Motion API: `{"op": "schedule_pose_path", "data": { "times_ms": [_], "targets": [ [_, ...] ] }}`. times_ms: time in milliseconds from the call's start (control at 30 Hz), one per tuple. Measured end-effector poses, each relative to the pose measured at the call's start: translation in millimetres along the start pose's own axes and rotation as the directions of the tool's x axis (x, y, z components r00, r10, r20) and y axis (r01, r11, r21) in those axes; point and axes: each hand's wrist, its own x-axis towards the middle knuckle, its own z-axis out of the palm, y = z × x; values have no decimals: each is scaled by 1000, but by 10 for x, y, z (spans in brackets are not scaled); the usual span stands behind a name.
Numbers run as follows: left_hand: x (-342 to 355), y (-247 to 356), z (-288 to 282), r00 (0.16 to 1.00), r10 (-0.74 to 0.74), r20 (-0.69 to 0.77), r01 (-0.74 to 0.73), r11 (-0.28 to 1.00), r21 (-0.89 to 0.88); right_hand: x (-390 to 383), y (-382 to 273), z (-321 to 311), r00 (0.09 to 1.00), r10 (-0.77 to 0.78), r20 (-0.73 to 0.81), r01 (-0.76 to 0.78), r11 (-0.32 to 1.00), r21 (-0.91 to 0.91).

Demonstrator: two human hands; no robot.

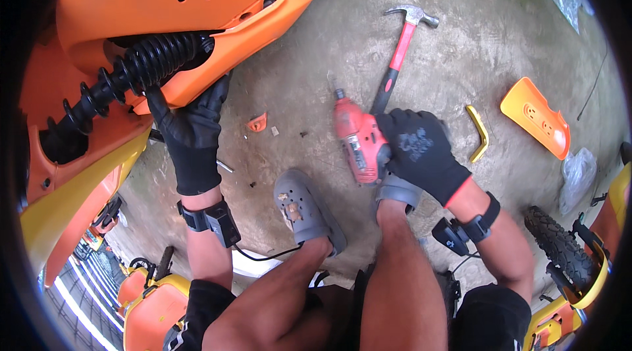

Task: The person uses a cordless impact driver and a hammer to remove and install an orange plastic cover on the rear of a yellow and orange scooter. They remove screws, tap the cover with a hammer, and then reinstall the cover with screws.

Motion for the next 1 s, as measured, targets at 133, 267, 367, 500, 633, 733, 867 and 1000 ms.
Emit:
{"op": "schedule_pose_path", "data": {
  "times_ms": [133,267,367,500,633,733,867,1000],
  "targets": [
    [22,-6,-34,999,-3,44,1,999,33,-267,187,-125,982,187,-25,-181,974,139],
    [35,10,-57,996,-35,81,36,999,-14,-514,458,-134,935,345,-79,-332,932,147],
    [42,18,-56,995,-57,76,60,997,-42,-658,659,-76,895,421,-147,-406,906,120],
    [63,28,-47,995,-74,73,80,994,-72,-751,864,88,851,502,-155,-473,861,190],
    [64,62,-48,996,-89,14,90,990,-104,-775,936,240,843,504,-187,-452,853,261],
    [57,85,-47,993,-122,-8,119,982,-145,-728,805,157,839,455,-300,-474,880,7],
    [63,84,-27,991,-131,-19,127,982,-144,-284,378,-246,837,347,-423,-106,861,498],
    [60,81,-1,985,-168,-34,158,967,-199,761,-105,-454,855,203,-478,258,633,730]
  ]
}}
